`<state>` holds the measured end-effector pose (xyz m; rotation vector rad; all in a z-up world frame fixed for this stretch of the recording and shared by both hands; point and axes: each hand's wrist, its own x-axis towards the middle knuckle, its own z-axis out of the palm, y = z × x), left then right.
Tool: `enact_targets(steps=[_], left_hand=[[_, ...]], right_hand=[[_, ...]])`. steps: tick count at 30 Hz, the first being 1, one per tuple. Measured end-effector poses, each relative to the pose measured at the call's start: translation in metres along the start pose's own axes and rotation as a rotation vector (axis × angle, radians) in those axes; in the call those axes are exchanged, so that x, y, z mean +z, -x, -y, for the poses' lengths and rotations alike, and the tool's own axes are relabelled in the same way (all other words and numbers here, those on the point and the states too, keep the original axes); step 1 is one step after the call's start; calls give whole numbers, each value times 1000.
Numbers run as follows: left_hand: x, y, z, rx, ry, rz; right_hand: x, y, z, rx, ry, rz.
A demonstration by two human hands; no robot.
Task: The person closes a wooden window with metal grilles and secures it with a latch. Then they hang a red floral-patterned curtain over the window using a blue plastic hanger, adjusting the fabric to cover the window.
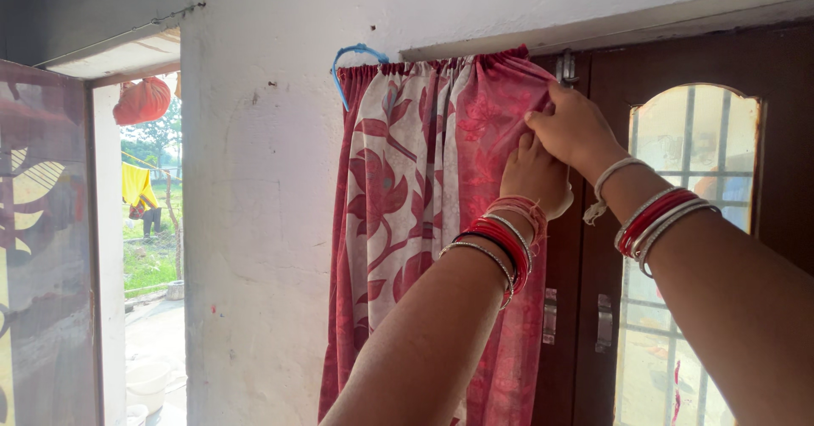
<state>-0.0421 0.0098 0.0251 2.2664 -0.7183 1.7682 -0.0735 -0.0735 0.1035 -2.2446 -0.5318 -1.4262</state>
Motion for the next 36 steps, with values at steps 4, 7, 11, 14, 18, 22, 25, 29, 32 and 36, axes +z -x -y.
enact_targets(steps=[4, 7, 11, 14, 18, 22, 25, 29, 32, 36], left_hand=[[-19, -5, 5, -31, 14, -66], [-27, -6, 19, -156, 71, -117], [-29, -7, 41, -298, 377, -298], [-26, -10, 48, -387, 613, -328], [-23, -11, 53, -619, 764, -361], [-19, -11, 64, -711, 787, -363], [-13, -10, 69, -809, 866, -284], [-9, -14, 68, -848, 893, -242], [-16, -10, 64, -796, 793, -240], [-32, -2, 56, -660, 616, -357]], right_hand=[[-1, -8, -2, -103, -45, -85], [1, -8, 0, 132, -141, 54], [7, -1, 8, 53, -377, 105], [11, 1, 21, 115, -498, 153], [12, 4, 31, 254, -603, 68], [13, 7, 28, 336, -507, -44], [18, 4, 25, 458, -663, 139], [24, 0, 25, 497, -780, 172], [24, -3, 28, 487, -810, 97], [21, -4, 29, 445, -861, -29]])
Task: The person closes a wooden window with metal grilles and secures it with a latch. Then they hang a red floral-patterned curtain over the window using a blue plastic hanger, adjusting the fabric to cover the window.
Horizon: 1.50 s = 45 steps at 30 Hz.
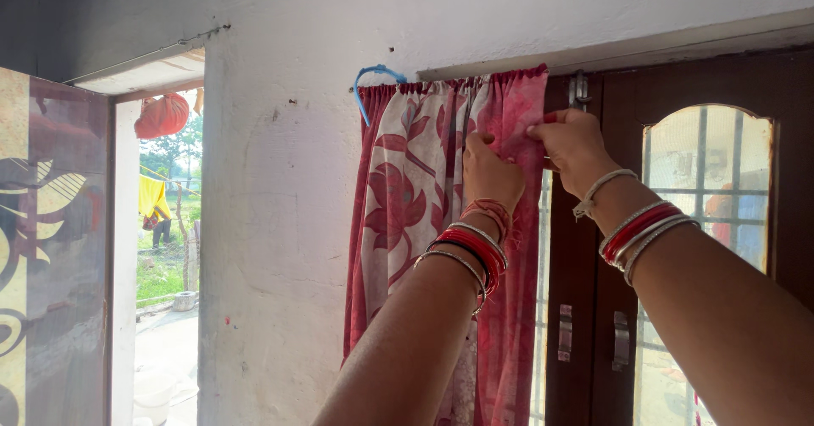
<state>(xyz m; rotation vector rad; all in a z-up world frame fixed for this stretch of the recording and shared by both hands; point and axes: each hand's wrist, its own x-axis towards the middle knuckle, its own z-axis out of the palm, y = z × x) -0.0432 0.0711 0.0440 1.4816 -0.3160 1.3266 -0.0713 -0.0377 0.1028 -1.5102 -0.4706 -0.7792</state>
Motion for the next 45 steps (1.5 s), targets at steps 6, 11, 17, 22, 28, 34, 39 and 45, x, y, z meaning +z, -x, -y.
enact_targets(steps=[6, 11, 17, 22, 28, 34, 39, 45], left_hand=[[2, 5, -23, 202, 147, 102], [17, 10, -30, 130, 135, 144], [27, 17, -29, 219, 164, 182], [32, 24, -40, 249, 169, 222], [46, 36, -54, 264, 146, 264], [73, 40, -50, 237, 200, 225], [82, 35, -44, 58, 255, 148], [65, 39, -56, -2, -21, 163]], right_hand=[[-5, -5, -1, -355, 176, 83], [-13, -5, -1, -334, 275, 88], [-29, 6, 6, -293, 607, -10], [-43, 3, 7, -307, 692, -111], [-68, 1, 1, -373, 624, -212], [-81, 7, -1, -239, 497, -111], [-84, 3, 3, -183, 443, 85], [-88, 11, 12, -276, 707, -101]])
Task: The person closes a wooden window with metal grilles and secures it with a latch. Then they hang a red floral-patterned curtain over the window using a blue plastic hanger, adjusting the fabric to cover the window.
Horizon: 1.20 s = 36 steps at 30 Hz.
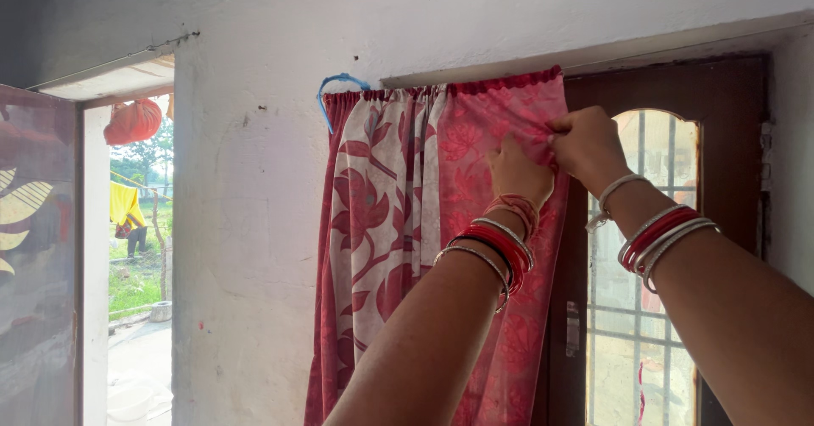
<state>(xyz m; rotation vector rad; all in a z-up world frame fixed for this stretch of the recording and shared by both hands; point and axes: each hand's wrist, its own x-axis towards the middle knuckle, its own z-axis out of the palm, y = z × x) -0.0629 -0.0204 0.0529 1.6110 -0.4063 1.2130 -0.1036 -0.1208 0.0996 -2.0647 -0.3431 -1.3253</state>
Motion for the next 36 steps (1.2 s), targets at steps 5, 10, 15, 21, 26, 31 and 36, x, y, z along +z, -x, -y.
enact_targets(steps=[5, 10, 15, 21, 26, 31, 36], left_hand=[[-18, 11, -15, -261, -245, 266], [-14, 21, -22, -179, -308, 287], [-2, 26, -28, -79, -167, 220], [-3, 32, -36, -11, -136, 196], [-6, 36, -36, -27, -60, 188], [-6, 32, -36, 12, -93, 223], [6, 27, -25, 97, -218, 85]], right_hand=[[-2, 13, 12, -18, -41, -222], [-12, 10, 17, 20, -55, -278], [-8, 11, 8, -16, 12, -191], [-11, 2, 6, 7, 149, 84], [-28, 3, -6, -15, 214, 50], [-31, 7, -9, 49, 201, -84], [-25, 16, -5, -25, 218, -236]])
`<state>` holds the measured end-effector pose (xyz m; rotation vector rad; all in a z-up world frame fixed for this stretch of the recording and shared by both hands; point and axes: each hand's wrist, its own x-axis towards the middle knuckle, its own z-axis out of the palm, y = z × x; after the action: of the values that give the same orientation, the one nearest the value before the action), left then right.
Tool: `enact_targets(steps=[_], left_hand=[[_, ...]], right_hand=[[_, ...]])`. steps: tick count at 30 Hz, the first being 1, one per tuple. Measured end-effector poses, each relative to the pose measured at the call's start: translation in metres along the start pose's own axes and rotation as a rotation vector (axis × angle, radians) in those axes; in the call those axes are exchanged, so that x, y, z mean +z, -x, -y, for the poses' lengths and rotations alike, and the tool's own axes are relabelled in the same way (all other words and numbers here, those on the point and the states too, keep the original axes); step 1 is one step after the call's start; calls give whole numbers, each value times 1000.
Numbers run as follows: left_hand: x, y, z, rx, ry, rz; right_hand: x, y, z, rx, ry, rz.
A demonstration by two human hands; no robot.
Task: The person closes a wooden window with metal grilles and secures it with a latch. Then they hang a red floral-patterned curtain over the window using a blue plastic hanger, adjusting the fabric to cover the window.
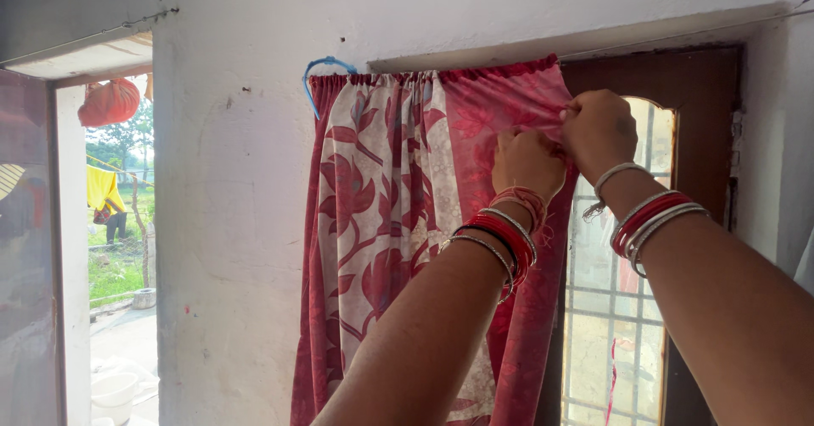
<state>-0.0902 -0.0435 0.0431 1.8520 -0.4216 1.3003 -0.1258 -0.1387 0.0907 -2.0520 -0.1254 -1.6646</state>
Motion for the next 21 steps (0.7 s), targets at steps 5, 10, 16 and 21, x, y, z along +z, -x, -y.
enact_targets(steps=[5, 10, 16, 21], left_hand=[[13, -13, 16, -33, 373, -12], [15, -16, 17, -83, 633, -25], [-2, -10, 13, -139, 715, -27], [-18, -10, 12, -151, 707, -69]], right_hand=[[6, 8, 2, -22, 27, -36], [13, 2, -2, 116, -23, 201], [18, -4, -5, -172, -219, 199], [20, 0, 9, -58, -269, 285]])
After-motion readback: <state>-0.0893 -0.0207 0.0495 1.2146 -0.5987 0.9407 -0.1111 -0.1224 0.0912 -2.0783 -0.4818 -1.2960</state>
